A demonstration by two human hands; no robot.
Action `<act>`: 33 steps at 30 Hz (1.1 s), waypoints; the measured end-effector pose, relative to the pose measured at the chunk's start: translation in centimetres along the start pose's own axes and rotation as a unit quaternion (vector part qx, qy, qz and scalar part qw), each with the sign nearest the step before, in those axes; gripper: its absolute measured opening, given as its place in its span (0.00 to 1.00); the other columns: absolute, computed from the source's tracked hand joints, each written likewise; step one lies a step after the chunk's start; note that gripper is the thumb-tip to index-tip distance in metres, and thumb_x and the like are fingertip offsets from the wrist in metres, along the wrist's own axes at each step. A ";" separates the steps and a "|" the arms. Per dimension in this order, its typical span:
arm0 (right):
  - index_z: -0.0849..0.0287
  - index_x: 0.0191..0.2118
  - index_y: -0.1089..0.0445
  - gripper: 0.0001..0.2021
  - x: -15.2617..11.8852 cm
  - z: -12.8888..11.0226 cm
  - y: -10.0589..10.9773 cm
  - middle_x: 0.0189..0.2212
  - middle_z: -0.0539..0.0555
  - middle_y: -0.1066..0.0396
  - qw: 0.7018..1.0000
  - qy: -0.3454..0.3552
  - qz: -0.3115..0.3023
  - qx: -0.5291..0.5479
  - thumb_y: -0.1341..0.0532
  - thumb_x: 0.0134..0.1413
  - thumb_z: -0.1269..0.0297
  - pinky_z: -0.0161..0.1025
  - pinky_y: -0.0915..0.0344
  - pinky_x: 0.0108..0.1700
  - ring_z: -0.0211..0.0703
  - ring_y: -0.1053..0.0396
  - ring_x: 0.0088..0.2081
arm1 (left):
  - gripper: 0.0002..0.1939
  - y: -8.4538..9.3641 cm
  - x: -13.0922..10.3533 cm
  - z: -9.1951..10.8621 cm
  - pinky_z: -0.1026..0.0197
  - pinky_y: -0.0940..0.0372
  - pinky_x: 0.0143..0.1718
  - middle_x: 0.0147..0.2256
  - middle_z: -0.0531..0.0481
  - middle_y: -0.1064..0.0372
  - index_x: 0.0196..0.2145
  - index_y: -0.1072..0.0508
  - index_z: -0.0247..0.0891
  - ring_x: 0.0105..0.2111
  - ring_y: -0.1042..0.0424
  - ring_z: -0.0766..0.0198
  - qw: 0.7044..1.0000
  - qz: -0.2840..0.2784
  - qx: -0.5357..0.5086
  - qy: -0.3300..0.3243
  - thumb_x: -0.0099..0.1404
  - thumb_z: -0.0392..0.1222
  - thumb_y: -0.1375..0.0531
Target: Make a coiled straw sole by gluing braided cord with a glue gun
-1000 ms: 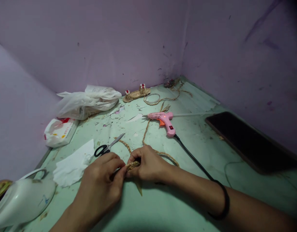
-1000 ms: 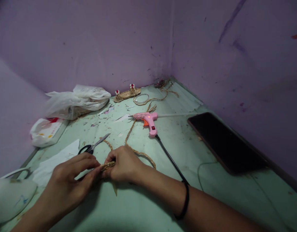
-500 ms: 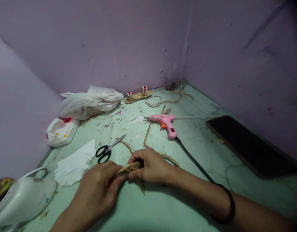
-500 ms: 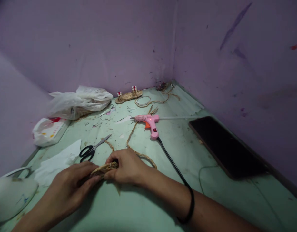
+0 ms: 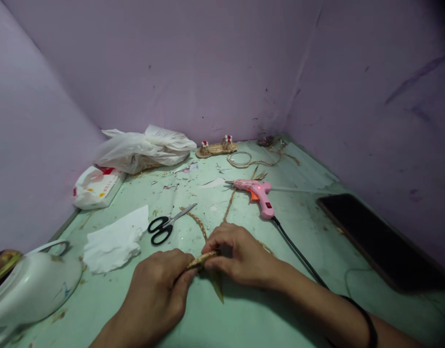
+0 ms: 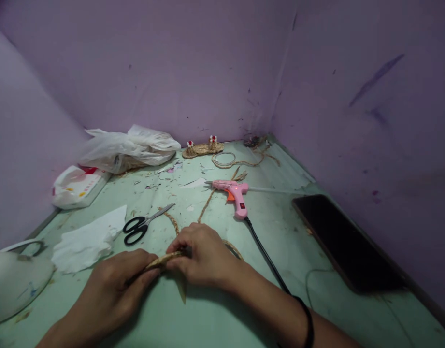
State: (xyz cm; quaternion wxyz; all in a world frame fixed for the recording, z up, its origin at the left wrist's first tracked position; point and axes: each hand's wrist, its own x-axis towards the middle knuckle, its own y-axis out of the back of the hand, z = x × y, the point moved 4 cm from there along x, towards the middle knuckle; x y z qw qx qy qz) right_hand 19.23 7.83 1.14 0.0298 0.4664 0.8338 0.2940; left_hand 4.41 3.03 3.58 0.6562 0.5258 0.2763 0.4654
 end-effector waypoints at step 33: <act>0.61 0.29 0.27 0.08 -0.7 -0.7 -0.4 0.24 0.53 0.28 0.994 0.103 0.012 0.038 0.38 0.51 0.61 0.38 0.38 0.35 0.39 0.33 0.29 | 0.10 -0.5 -0.8 0.2 0.61 0.38 0.27 0.24 0.51 0.31 0.30 0.30 0.40 0.25 0.32 0.63 0.990 0.079 -0.108 -0.054 0.63 0.33 0.49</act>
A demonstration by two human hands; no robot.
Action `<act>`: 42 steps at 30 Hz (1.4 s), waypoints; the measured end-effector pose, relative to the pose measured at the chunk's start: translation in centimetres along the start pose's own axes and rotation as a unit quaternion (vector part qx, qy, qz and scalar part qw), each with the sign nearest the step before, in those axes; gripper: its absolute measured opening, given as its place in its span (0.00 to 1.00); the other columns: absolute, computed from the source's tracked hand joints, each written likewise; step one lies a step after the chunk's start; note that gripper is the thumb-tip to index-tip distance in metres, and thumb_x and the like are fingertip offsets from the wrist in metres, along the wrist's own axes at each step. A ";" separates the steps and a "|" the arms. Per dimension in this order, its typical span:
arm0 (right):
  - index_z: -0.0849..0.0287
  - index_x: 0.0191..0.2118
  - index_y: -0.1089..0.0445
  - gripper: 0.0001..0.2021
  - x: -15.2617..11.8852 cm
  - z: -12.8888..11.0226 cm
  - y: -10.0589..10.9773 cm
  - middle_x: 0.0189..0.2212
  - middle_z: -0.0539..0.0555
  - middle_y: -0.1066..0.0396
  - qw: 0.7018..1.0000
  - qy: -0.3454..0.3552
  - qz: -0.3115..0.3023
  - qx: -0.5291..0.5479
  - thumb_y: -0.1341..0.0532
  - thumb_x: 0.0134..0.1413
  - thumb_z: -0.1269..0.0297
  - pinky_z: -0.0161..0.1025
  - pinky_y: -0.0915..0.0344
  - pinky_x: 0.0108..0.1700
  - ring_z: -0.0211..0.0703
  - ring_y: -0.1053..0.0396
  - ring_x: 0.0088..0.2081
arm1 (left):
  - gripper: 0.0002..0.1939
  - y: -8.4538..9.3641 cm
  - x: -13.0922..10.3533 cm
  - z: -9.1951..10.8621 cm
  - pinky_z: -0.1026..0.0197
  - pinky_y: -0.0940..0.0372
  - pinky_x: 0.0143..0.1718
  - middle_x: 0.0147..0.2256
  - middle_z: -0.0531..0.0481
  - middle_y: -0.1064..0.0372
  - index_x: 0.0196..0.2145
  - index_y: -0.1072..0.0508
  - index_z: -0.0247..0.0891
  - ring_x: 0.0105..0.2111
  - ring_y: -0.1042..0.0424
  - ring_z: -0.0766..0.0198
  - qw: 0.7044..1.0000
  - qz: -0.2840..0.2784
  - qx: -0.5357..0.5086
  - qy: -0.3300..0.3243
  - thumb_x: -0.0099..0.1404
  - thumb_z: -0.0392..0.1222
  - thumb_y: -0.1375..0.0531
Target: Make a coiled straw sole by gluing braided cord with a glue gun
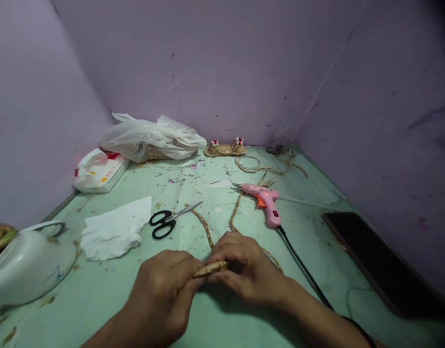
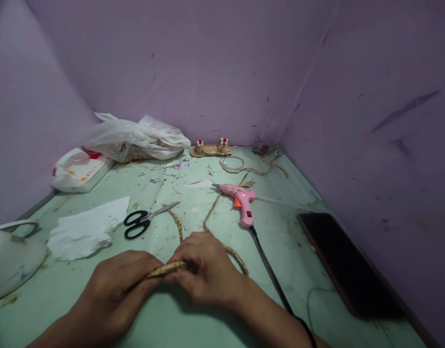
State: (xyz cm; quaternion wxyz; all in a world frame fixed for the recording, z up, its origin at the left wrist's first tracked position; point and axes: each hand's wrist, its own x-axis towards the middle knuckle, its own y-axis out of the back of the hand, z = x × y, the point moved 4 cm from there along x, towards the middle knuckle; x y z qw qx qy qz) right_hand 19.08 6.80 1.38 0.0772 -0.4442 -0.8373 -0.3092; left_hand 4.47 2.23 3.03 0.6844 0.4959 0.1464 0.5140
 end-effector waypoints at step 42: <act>0.59 0.34 0.25 0.16 -0.3 0.8 1.0 0.26 0.50 0.27 0.979 -0.162 -0.109 -0.058 0.30 0.33 0.62 0.32 0.43 0.26 0.39 0.33 0.26 | 0.12 -0.7 3.3 1.8 0.59 0.41 0.32 0.29 0.48 0.31 0.27 0.28 0.39 0.31 0.32 0.59 0.968 -0.161 0.069 0.177 0.61 0.40 0.50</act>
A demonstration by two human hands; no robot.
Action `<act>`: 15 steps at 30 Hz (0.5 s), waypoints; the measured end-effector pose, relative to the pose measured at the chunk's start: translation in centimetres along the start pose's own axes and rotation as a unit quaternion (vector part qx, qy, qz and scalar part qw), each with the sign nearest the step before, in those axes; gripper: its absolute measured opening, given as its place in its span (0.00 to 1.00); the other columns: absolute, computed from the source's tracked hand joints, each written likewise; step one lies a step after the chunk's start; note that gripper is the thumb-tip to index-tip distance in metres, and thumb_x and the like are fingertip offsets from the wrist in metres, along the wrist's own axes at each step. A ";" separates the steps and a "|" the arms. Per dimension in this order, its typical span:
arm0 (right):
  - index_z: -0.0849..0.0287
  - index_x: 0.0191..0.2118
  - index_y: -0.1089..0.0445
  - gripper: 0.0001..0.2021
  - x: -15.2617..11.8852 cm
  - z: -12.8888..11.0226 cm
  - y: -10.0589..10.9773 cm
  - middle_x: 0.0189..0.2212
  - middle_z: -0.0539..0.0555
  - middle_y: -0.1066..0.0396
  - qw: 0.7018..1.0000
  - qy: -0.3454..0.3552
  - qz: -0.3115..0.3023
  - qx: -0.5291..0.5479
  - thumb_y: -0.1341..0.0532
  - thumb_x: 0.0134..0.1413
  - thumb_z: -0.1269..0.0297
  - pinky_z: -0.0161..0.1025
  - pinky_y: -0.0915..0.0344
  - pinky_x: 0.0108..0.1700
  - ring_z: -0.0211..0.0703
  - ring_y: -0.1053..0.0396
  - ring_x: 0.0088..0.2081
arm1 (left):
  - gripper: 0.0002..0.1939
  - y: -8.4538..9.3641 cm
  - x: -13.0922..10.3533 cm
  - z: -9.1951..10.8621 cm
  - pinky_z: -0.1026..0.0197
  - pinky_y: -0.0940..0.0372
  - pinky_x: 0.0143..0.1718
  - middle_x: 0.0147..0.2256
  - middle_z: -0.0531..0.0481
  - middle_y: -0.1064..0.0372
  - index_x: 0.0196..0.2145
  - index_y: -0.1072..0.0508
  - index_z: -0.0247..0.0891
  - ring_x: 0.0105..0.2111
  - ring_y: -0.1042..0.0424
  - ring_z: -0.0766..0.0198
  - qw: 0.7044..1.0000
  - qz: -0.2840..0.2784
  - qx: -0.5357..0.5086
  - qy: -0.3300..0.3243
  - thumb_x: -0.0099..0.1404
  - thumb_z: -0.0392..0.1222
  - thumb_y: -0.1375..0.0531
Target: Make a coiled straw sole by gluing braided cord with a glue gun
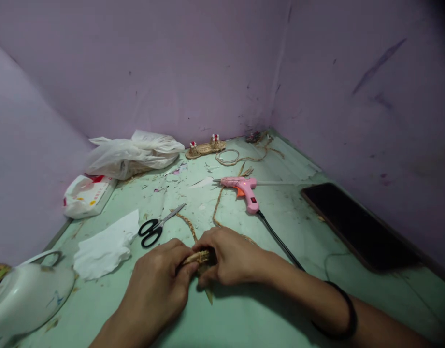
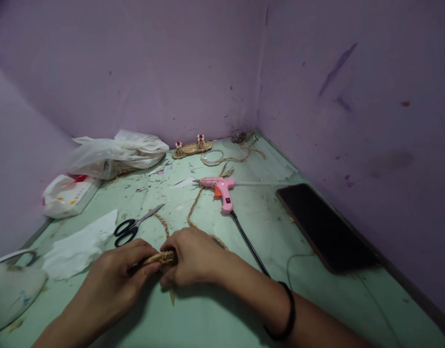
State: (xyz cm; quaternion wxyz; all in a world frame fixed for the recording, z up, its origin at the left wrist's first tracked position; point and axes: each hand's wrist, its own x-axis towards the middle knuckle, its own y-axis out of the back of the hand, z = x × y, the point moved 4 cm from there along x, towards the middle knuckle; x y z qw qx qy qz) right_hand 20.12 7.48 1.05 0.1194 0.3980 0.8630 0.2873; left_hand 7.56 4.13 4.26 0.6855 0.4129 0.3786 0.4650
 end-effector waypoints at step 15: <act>0.63 0.28 0.24 0.02 -0.2 -0.9 0.8 0.23 0.53 0.26 0.978 0.170 0.124 0.010 0.35 0.46 0.71 0.35 0.38 0.35 0.39 0.32 0.28 | 0.14 -0.5 -0.7 -0.5 0.60 0.41 0.30 0.28 0.49 0.30 0.26 0.27 0.41 0.29 0.31 0.60 0.999 0.020 0.047 0.012 0.62 0.42 0.50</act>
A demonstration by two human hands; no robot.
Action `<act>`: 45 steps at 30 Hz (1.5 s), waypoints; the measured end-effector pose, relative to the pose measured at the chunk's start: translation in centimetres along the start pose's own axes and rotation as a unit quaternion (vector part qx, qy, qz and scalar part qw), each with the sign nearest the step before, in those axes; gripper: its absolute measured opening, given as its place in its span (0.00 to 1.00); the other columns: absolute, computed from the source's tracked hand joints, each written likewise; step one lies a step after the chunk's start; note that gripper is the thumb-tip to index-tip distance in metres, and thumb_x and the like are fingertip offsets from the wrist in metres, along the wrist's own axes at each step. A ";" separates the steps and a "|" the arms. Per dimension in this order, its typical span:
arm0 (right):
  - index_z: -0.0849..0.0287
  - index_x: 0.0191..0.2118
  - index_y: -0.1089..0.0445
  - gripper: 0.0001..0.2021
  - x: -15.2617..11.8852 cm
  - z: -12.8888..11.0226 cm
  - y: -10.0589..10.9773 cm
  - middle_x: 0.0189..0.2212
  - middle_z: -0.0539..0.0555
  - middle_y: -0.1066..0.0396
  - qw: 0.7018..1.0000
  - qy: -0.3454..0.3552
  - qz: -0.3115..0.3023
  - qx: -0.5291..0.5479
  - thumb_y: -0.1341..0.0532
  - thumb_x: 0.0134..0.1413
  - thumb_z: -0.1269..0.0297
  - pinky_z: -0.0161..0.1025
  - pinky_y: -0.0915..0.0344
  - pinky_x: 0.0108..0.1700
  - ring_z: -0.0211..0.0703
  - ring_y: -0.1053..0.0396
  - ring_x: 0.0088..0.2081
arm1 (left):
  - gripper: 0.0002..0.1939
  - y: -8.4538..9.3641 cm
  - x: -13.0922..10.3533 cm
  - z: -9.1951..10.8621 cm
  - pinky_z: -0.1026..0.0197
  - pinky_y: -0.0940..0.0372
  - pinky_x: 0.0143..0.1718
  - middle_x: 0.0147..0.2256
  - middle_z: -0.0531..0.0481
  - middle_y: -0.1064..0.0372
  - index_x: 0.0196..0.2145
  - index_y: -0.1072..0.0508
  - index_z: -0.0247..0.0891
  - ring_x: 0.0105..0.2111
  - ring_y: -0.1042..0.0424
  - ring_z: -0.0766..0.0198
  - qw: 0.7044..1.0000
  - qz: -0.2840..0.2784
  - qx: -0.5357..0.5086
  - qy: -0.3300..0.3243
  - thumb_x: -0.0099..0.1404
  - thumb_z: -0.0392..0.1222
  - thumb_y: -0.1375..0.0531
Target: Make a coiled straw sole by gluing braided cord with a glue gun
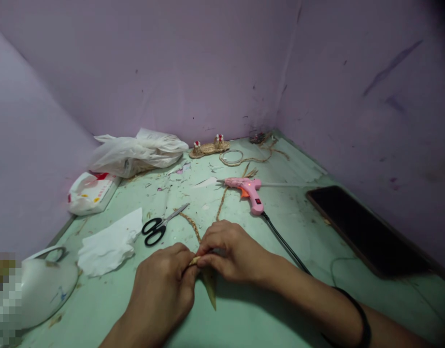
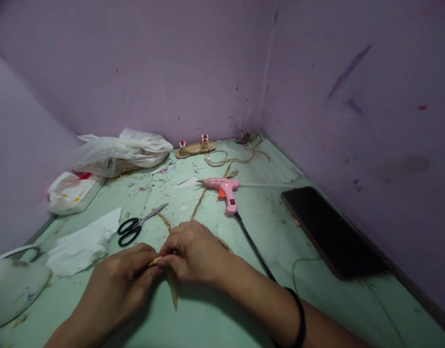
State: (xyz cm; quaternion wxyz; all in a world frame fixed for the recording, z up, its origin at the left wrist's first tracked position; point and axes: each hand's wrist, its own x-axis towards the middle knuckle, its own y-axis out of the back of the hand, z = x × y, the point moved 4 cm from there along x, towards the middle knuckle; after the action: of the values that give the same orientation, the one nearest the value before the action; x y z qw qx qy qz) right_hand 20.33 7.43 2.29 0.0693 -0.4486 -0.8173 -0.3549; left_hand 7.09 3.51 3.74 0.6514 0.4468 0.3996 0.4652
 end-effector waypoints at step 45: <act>0.64 0.45 0.30 0.18 -0.2 0.5 -0.9 0.34 0.57 0.27 0.959 -0.267 -0.001 0.099 0.41 0.49 0.61 0.38 0.37 0.33 0.42 0.33 0.31 | 0.14 -1.1 0.5 -3.0 0.66 0.48 0.23 0.19 0.55 0.40 0.22 0.31 0.33 0.20 0.43 0.69 0.854 -0.141 -0.487 0.112 0.47 0.49 0.38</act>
State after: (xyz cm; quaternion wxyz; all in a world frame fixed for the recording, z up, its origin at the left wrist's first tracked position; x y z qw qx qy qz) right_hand 19.85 7.24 1.36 -0.1077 -0.5172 -0.8376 -0.1392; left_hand 4.68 4.41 1.83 0.7955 -0.0442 0.2505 0.5500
